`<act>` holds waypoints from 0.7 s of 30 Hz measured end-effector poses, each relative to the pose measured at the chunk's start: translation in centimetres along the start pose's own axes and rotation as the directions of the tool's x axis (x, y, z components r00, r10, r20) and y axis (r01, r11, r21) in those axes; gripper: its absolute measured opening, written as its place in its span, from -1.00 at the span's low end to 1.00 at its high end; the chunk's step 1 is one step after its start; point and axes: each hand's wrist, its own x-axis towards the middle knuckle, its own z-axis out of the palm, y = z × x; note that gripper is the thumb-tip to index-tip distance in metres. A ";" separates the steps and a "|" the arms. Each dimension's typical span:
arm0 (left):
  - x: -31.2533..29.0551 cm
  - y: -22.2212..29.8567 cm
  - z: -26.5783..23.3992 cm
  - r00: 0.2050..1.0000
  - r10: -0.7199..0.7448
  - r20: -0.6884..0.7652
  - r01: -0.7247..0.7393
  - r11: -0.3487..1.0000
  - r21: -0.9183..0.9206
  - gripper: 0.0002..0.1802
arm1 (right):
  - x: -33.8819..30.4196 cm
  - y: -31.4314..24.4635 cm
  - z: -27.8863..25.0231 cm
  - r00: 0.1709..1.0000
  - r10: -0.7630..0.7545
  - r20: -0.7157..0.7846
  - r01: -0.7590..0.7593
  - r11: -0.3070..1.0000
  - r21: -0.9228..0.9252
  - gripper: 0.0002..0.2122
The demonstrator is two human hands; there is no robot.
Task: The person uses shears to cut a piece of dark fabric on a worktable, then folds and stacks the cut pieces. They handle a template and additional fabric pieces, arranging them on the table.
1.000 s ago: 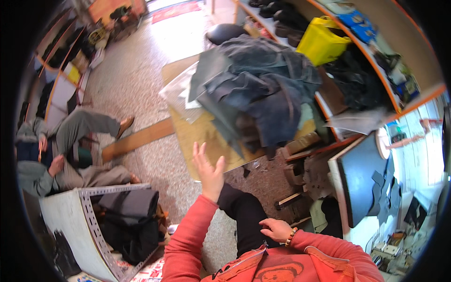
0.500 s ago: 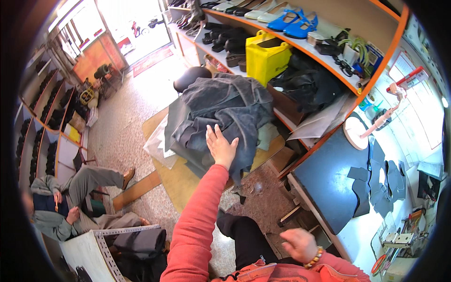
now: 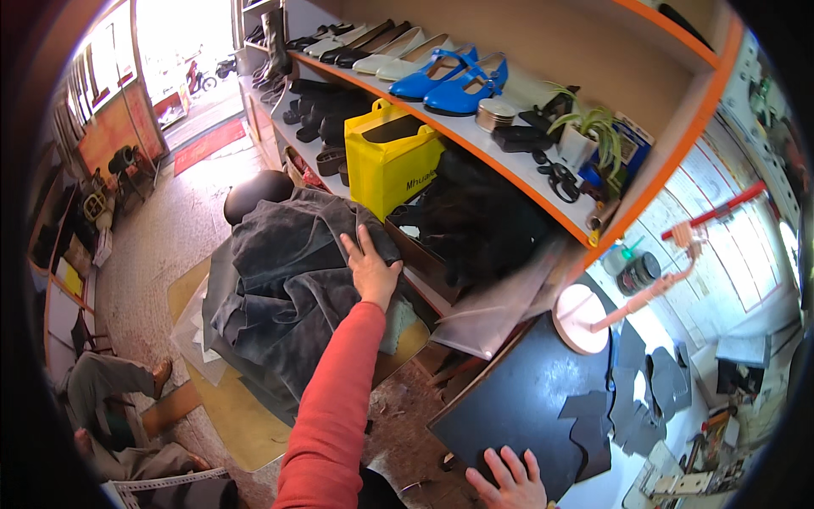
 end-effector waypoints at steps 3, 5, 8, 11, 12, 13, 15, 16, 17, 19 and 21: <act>2.0 -0.9 2.7 0.998 0.066 0.024 -0.069 0.989 0.131 -0.19 | 0.6 0.4 0.2 0.999 -0.044 0.028 0.046 0.995 -0.094 -0.53; 3.3 -2.5 3.3 0.998 0.029 0.057 -0.040 0.979 0.199 -0.44 | 0.6 0.5 0.2 0.998 -0.023 0.062 0.028 0.996 -0.081 -0.52; 4.7 -4.9 1.4 0.994 -0.106 0.006 0.106 0.992 -0.074 -0.67 | 0.4 0.4 0.2 0.998 -0.014 0.059 0.017 0.999 -0.051 -0.49; 5.3 -5.2 -4.3 0.986 -0.058 -0.155 -0.019 0.890 -0.456 -0.73 | 0.3 0.2 -0.1 1.000 -0.012 0.014 0.012 1.000 -0.015 -0.48; 5.4 -4.6 -7.2 0.983 -0.111 -0.146 0.018 0.850 -0.527 -0.76 | 0.2 0.1 -0.3 0.998 0.004 0.057 -0.006 1.000 0.019 -0.43; 5.4 -3.6 -10.5 0.958 0.026 -0.284 -0.151 0.891 -0.427 -0.77 | 0.2 0.2 -0.4 0.999 -0.024 -0.040 0.024 1.000 -0.017 -0.56; 5.4 -0.3 -18.1 0.914 0.129 -0.385 -0.274 0.895 -0.352 -0.78 | 0.0 0.2 -0.7 0.993 -0.108 0.044 0.115 0.965 -0.235 -0.33; 5.3 1.8 -22.1 0.921 0.112 -0.373 -0.275 0.864 -0.421 -0.78 | -0.4 0.1 -0.8 0.995 -0.080 0.061 0.090 0.977 -0.192 -0.35; 4.6 4.0 -26.1 0.881 0.179 -0.437 -0.360 0.854 -0.376 -0.78 | -0.6 0.1 -0.9 0.995 -0.081 0.058 0.090 0.982 -0.169 -0.32; 2.7 8.6 -34.2 0.765 0.336 -0.550 -0.522 0.823 -0.223 -0.77 | -1.2 0.2 -0.9 0.997 -0.070 0.020 0.072 0.994 -0.083 -0.31; 0.2 14.1 -42.0 0.574 0.502 -0.647 -0.661 0.750 -0.003 -0.75 | -1.7 0.3 -1.1 0.996 -0.089 -0.006 0.088 0.989 -0.122 -0.28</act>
